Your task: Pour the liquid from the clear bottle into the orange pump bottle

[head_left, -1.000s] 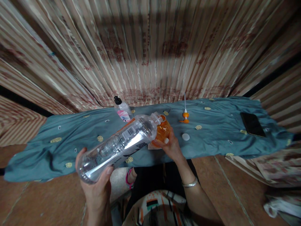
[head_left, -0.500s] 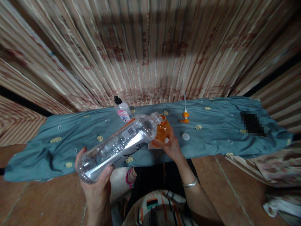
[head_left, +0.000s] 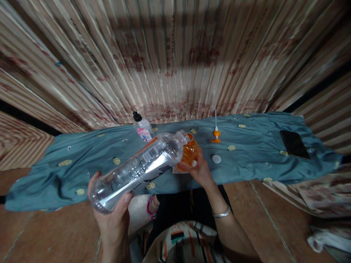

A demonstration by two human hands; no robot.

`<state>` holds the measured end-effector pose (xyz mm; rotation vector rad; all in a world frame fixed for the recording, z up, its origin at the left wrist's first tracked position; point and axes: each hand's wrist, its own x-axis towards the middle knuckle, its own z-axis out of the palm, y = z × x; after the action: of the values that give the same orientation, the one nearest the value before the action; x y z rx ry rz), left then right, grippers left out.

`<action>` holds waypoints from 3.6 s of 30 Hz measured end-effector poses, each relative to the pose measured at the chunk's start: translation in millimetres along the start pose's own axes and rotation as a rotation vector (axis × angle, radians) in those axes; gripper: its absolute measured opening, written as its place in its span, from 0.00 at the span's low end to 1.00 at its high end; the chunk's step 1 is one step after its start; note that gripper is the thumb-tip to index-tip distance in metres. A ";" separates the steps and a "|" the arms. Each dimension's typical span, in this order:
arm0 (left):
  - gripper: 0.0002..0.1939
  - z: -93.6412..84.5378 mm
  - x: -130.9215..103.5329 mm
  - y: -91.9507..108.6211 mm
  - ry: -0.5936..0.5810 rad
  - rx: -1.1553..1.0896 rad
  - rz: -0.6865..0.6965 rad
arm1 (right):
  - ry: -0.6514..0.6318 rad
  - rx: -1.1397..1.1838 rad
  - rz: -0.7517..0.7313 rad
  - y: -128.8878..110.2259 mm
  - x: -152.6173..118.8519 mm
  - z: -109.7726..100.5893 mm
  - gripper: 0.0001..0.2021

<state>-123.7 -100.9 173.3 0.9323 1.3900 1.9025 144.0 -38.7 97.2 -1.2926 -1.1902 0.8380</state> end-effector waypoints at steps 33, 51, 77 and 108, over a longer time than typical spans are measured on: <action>0.53 0.3 -0.3 1.7 -0.009 0.089 0.006 | -0.022 0.014 0.017 -3.3 -0.5 0.2 0.37; 0.52 -1.5 -0.7 2.6 -0.015 0.137 0.015 | -0.019 0.020 0.015 -1.9 0.4 -0.5 0.39; 0.52 1.2 -1.5 4.2 -0.013 0.135 0.020 | -0.026 0.011 0.022 -2.8 -0.2 -1.1 0.39; 0.53 -1.0 0.0 3.5 -0.004 0.023 0.033 | -0.018 0.003 0.050 -0.1 -0.4 -2.1 0.41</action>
<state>-124.7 -102.3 176.4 0.9750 1.4056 1.9117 145.9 -39.6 97.5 -1.3191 -1.1750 0.8889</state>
